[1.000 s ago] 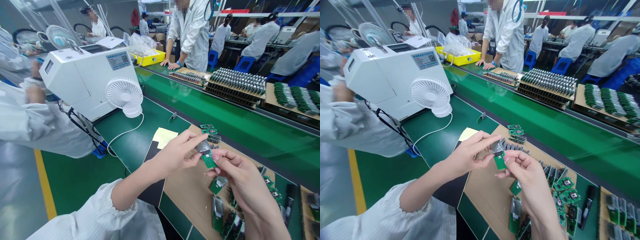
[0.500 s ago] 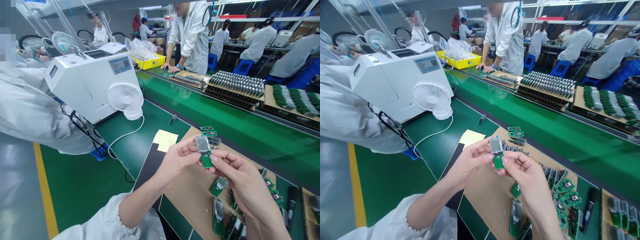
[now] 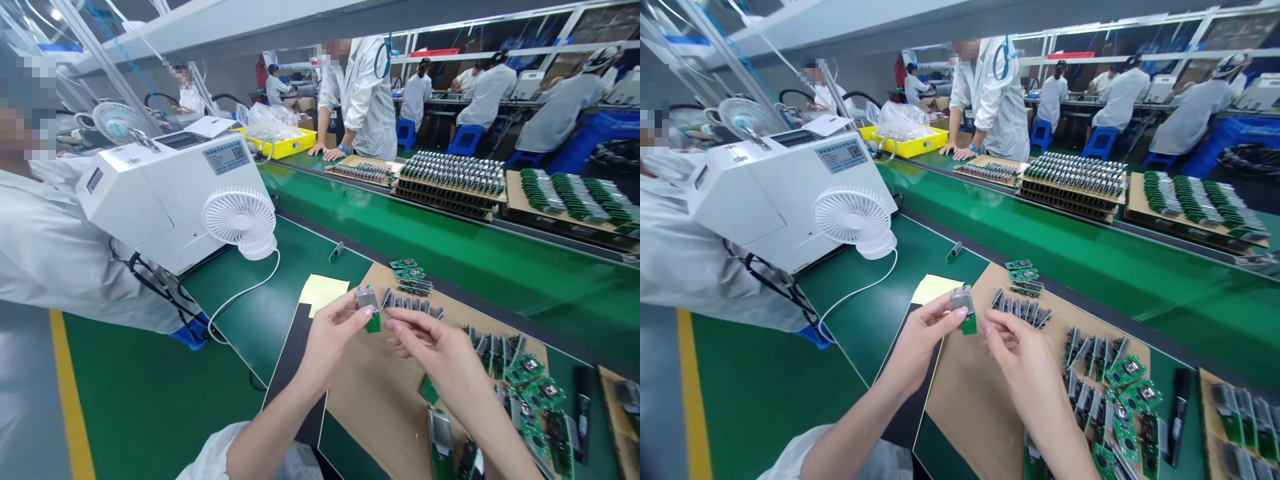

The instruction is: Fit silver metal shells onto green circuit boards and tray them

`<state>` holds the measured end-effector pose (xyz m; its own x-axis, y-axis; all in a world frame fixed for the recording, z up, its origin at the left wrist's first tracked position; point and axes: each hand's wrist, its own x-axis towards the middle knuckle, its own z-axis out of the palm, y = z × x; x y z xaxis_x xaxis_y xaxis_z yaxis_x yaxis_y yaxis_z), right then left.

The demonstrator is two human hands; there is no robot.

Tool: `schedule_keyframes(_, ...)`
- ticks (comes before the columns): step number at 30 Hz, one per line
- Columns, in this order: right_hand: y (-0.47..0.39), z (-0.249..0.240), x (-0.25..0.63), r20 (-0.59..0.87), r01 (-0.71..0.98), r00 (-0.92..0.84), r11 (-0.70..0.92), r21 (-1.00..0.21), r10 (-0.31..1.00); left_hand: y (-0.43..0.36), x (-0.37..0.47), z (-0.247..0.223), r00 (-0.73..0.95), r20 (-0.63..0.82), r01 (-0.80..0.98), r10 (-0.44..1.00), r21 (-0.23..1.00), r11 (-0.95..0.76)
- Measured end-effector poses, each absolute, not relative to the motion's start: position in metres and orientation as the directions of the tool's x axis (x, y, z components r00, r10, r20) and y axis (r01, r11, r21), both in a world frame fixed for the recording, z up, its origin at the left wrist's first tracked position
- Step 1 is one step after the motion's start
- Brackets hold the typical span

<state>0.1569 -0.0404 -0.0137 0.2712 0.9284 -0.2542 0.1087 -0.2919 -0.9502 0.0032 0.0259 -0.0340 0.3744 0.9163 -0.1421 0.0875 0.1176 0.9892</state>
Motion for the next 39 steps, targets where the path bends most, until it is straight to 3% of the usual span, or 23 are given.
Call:
schedule_keyframes(2, -0.041, -0.013, 0.161, -0.223, 0.197, 0.342, -0.301, -0.933, 0.913, 0.051, 0.003, -0.046, 0.328, -0.080, 0.359, 0.941, 0.932, -0.045)
schedule_keyframes(7, -0.049, -0.013, 0.174, -0.133, 0.316, 0.290, -0.226, -0.921, 0.948, 0.132, 0.012, -0.077, 0.196, 0.055, 0.670, 0.979, 0.721, -0.175)
schedule_keyframes(13, -0.049, -0.016, 0.172, -0.110, 0.323, 0.236, -0.185, -0.928, 0.966, 0.177, 0.030, -0.098, 0.200, 0.164, 0.850, 0.966, 0.461, -0.255)
schedule_keyframes(18, -0.048, -0.017, 0.173, -0.112, 0.318, 0.245, -0.189, -0.929, 0.963, 0.187, 0.033, -0.107, 0.167, 0.208, 0.905, 0.964, 0.355, -0.234)
schedule_keyframes(32, -0.050, -0.020, 0.175, -0.173, 0.298, 0.197, -0.227, -0.927, 0.965, 0.200, 0.028, -0.107, 0.258, 0.146, 0.830, 0.955, 0.472, -0.296)
schedule_keyframes(36, -0.052, -0.014, 0.168, -0.146, 0.340, 0.315, -0.256, -0.905, 0.938, 0.185, 0.002, -0.090, 0.153, 0.103, 0.824, 0.983, 0.535, -0.185)
schedule_keyframes(39, -0.053, -0.013, 0.166, -0.132, 0.368, 0.361, -0.271, -0.890, 0.923, 0.154, -0.040, -0.080, 0.048, -0.012, 0.810, 0.999, 0.585, -0.032)
